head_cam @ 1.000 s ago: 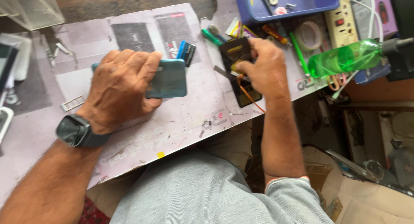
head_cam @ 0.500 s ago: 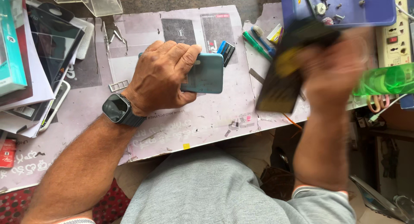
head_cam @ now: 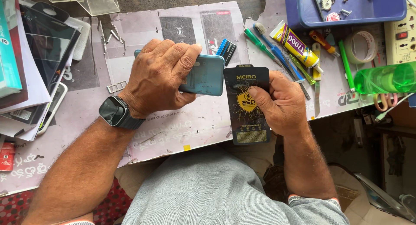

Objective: The person cleans the surface of a mobile phone, applies a screen protector, and uses a green plastic tool to press along the edges of the device casing.

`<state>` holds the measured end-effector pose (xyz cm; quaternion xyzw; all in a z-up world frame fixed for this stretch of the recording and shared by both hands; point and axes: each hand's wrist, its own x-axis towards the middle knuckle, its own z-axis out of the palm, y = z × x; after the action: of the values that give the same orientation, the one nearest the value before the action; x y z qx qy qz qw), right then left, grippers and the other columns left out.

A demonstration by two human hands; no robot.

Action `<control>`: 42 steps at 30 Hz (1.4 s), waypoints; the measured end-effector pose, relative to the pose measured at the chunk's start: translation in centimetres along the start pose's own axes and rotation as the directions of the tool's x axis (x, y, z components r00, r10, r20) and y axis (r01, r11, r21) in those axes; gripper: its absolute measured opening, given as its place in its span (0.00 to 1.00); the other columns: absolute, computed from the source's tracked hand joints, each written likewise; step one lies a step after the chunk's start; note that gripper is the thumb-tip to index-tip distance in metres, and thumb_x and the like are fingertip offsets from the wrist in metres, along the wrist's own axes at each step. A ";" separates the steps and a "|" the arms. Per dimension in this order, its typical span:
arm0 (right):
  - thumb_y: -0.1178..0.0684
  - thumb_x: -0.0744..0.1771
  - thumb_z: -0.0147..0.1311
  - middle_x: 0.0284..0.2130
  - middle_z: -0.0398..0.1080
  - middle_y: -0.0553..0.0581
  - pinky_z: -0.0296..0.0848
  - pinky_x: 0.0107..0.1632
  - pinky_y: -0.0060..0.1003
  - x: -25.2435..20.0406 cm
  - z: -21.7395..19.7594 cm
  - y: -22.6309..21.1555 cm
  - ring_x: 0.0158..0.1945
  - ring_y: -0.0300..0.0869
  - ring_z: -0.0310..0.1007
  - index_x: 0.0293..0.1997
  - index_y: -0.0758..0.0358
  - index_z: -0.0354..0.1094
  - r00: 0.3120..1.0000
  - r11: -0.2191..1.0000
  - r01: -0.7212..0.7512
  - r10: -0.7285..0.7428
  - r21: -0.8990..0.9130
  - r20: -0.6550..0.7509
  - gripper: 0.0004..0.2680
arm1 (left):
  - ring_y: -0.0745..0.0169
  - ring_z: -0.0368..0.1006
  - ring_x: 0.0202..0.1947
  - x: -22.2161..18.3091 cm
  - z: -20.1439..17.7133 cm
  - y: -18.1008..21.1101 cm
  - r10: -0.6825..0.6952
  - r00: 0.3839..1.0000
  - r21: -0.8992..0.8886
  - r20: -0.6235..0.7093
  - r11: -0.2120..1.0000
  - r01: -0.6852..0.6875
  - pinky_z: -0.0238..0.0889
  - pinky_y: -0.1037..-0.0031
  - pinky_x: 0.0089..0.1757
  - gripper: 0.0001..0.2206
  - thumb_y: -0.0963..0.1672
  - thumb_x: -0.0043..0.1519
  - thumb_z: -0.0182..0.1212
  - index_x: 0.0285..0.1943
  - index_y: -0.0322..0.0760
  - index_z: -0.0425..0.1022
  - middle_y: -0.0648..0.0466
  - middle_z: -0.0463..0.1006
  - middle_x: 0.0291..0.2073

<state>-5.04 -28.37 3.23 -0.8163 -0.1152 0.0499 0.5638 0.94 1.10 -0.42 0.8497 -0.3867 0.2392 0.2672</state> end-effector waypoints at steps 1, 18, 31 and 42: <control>0.60 0.71 0.55 0.41 0.76 0.54 0.76 0.46 0.25 0.0 0.0 -0.1 0.42 0.31 0.74 0.56 0.72 0.68 1.000 0.999 -0.008 0.008 0.046 0.014 0.08 | 0.52 0.74 0.41 0.0 0.1 0.0 0.003 1.000 0.003 -0.003 1.000 -0.003 0.67 0.60 0.44 0.35 0.46 0.46 0.78 0.63 0.27 0.71 0.45 0.78 0.44; 0.62 0.67 0.63 0.31 0.73 0.52 0.73 0.36 0.27 1.4 0.7 -0.7 0.34 0.31 0.71 0.43 0.69 0.71 0.977 0.978 -0.205 0.207 -0.042 0.054 0.05 | 0.54 0.75 0.44 0.2 0.4 0.7 0.052 0.997 -0.035 0.049 0.998 -0.051 0.68 0.63 0.48 0.37 0.44 0.43 0.78 0.65 0.30 0.71 0.48 0.78 0.47; 0.57 0.68 0.62 0.30 0.76 0.51 0.72 0.35 0.26 3.3 0.2 -0.6 0.33 0.30 0.71 0.44 0.67 0.74 0.988 0.987 -0.101 0.114 -0.121 0.105 0.05 | 0.56 0.72 0.41 0.4 0.4 0.8 0.067 0.996 -0.036 0.066 0.997 -0.065 0.67 0.64 0.45 0.39 0.44 0.40 0.79 0.65 0.29 0.70 0.49 0.77 0.48; 0.59 0.67 0.62 0.32 0.77 0.51 0.75 0.39 0.26 3.9 -1.3 -0.2 0.36 0.30 0.73 0.43 0.69 0.74 0.955 0.986 -0.166 0.158 0.010 0.250 0.05 | 0.56 0.73 0.44 0.3 0.5 1.1 0.117 0.992 -0.028 0.054 0.993 -0.116 0.68 0.64 0.48 0.36 0.44 0.46 0.78 0.66 0.31 0.70 0.51 0.77 0.50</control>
<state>-0.97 -28.56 4.06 -0.8014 -0.1169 0.1994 0.5516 0.34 -0.01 -0.35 0.8285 -0.4459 0.2258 0.2525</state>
